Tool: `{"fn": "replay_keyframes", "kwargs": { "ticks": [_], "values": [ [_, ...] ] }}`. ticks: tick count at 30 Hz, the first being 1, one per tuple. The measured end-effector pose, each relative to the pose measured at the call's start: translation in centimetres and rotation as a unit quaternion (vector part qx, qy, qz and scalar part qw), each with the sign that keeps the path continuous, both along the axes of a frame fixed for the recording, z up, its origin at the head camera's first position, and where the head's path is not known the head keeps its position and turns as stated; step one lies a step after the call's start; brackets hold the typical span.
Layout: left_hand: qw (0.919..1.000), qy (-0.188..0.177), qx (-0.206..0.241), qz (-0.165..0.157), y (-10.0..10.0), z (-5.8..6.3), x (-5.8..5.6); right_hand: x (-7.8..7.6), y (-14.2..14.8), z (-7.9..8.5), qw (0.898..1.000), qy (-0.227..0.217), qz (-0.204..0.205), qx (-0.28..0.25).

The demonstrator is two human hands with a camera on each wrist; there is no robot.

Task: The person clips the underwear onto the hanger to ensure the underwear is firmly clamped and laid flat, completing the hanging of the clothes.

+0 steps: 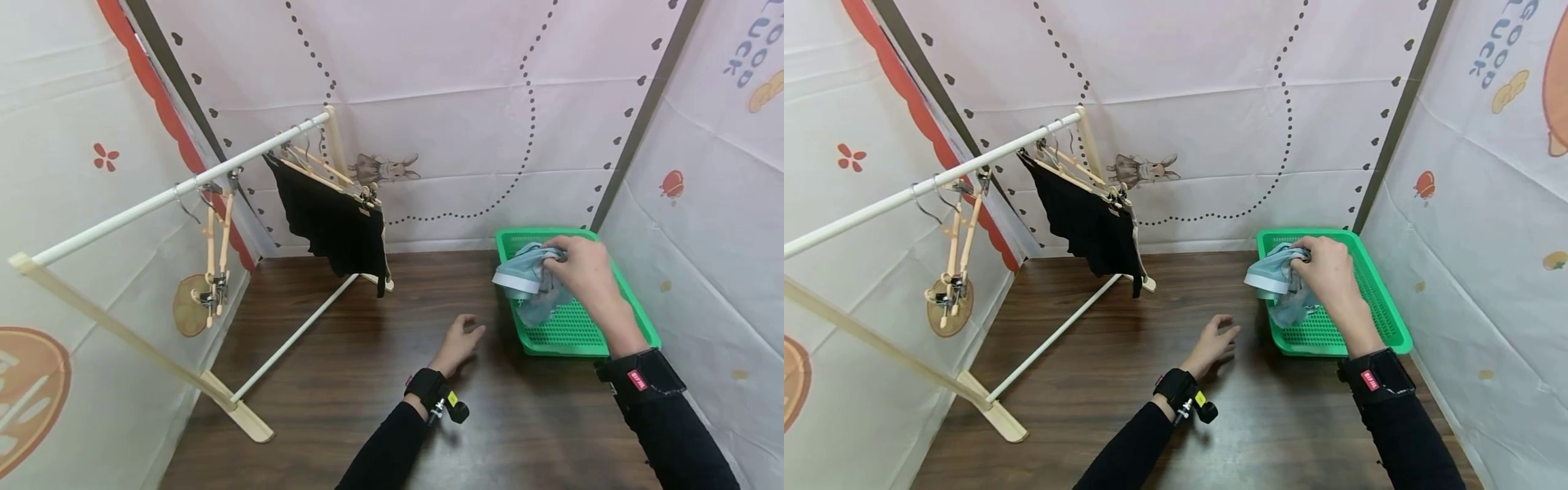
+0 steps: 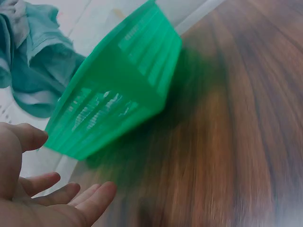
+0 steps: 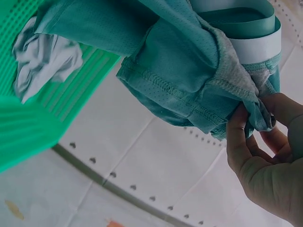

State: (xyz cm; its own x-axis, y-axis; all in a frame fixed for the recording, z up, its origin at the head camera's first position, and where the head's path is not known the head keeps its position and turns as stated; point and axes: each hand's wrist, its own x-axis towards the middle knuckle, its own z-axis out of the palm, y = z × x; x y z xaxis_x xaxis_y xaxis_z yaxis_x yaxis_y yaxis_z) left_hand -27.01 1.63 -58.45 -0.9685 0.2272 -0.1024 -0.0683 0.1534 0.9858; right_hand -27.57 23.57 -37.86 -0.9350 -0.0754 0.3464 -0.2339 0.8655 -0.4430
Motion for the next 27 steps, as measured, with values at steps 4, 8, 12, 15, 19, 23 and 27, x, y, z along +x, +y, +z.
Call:
{"fn": "replay_keyframes", "kwargs": {
  "ticks": [4, 8, 12, 15, 19, 23, 27],
  "values": [
    [0.9997, -0.012, 0.015, 0.013, -1.6, -0.2, 0.2, 0.2, -1.5, -0.6, 1.0, -0.019, 0.012, -0.022],
    [0.9992, -0.018, 0.028, 0.023, -3.4, -0.2, 0.4, 0.1, -3.4, -1.6, 0.999, -0.027, 0.023, -0.04],
    [0.9983, -0.019, 0.04, 0.039, -5.2, -0.5, 0.8, -0.3, -5.8, -3.2, 0.997, -0.036, 0.05, -0.054],
    [0.9977, -0.018, 0.043, 0.05, -6.9, -0.7, 1.1, -0.5, -7.6, -4.4, 0.994, -0.048, 0.071, -0.061],
    [0.9972, -0.021, 0.043, 0.058, -9.5, -0.9, 1.5, -1.0, -9.9, -6.2, 0.992, -0.051, 0.1, -0.058],
    [0.9962, -0.025, 0.042, 0.072, -12.1, -1.0, 1.9, -1.5, -12.0, -8.3, 0.989, -0.073, 0.12, -0.057],
    [0.9944, -0.028, 0.043, 0.093, -13.5, -0.8, 2.2, -1.7, -13.5, -10.8, 0.984, -0.099, 0.14, -0.048]
  ]
}}
